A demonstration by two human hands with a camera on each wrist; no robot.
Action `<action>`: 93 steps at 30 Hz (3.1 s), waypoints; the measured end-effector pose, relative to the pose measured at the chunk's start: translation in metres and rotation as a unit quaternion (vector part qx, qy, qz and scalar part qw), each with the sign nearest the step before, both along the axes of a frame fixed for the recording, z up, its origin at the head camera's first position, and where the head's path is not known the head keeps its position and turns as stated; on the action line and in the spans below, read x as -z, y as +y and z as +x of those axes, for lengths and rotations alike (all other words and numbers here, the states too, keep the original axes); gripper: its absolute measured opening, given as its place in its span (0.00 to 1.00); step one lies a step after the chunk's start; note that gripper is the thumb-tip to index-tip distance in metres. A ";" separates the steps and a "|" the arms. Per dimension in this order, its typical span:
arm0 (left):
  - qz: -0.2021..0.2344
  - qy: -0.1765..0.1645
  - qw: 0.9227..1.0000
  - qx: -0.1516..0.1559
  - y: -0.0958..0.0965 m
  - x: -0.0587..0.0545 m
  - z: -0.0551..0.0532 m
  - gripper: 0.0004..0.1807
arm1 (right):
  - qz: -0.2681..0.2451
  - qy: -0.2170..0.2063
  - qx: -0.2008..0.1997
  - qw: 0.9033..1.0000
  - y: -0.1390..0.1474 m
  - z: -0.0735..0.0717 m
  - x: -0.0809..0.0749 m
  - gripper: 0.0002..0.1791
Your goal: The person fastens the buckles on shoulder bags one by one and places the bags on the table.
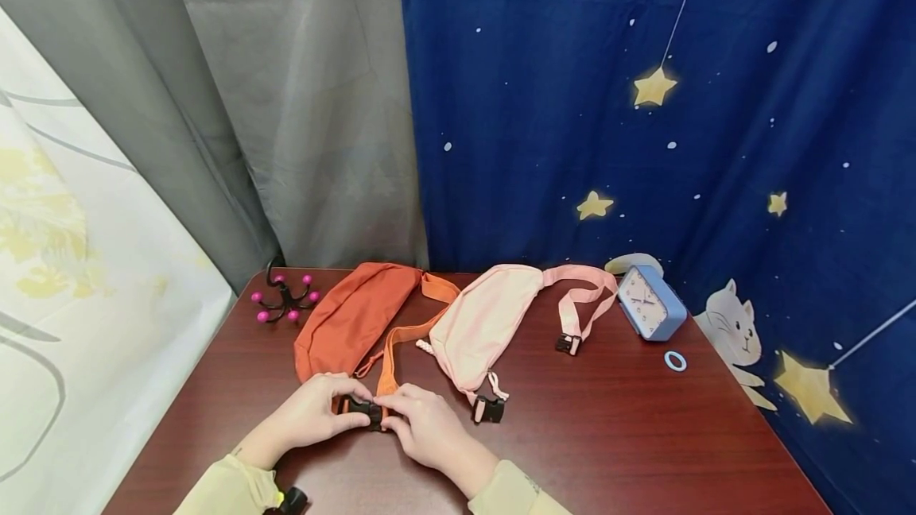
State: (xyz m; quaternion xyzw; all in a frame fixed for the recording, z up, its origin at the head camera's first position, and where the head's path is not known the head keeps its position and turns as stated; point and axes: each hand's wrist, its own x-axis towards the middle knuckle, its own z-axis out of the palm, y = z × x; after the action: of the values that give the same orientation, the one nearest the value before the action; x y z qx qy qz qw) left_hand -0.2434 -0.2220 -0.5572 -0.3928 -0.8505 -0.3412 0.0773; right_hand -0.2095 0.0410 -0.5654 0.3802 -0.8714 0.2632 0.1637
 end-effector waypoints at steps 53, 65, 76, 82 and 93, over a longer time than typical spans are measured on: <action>0.016 -0.101 0.994 -0.029 0.003 -0.001 -0.001 0.10 | -0.106 -0.109 0.048 0.987 -0.024 -0.008 -0.001 0.12; 0.010 -0.097 0.995 -0.029 0.002 -0.003 0.001 0.10 | -0.111 -0.133 0.039 0.984 -0.025 -0.006 -0.002 0.11; 0.013 -0.096 0.995 -0.021 0.003 -0.003 0.001 0.10 | -0.102 -0.158 0.036 0.982 -0.024 -0.006 -0.002 0.11; 0.008 -0.093 0.995 -0.023 0.003 -0.003 0.001 0.10 | -0.093 -0.166 0.035 0.981 -0.024 -0.006 -0.002 0.11; 0.004 -0.076 0.997 -0.010 0.003 -0.005 0.000 0.11 | -0.077 -0.163 0.026 0.983 -0.021 -0.006 -0.007 0.12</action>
State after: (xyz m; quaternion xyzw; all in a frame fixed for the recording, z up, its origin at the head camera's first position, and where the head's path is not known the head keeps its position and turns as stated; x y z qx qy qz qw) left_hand -0.2432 -0.2191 -0.5522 -0.3572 -0.8562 -0.3729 0.0170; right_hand -0.2150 0.0196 -0.5582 0.2952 -0.8732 0.3839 0.0550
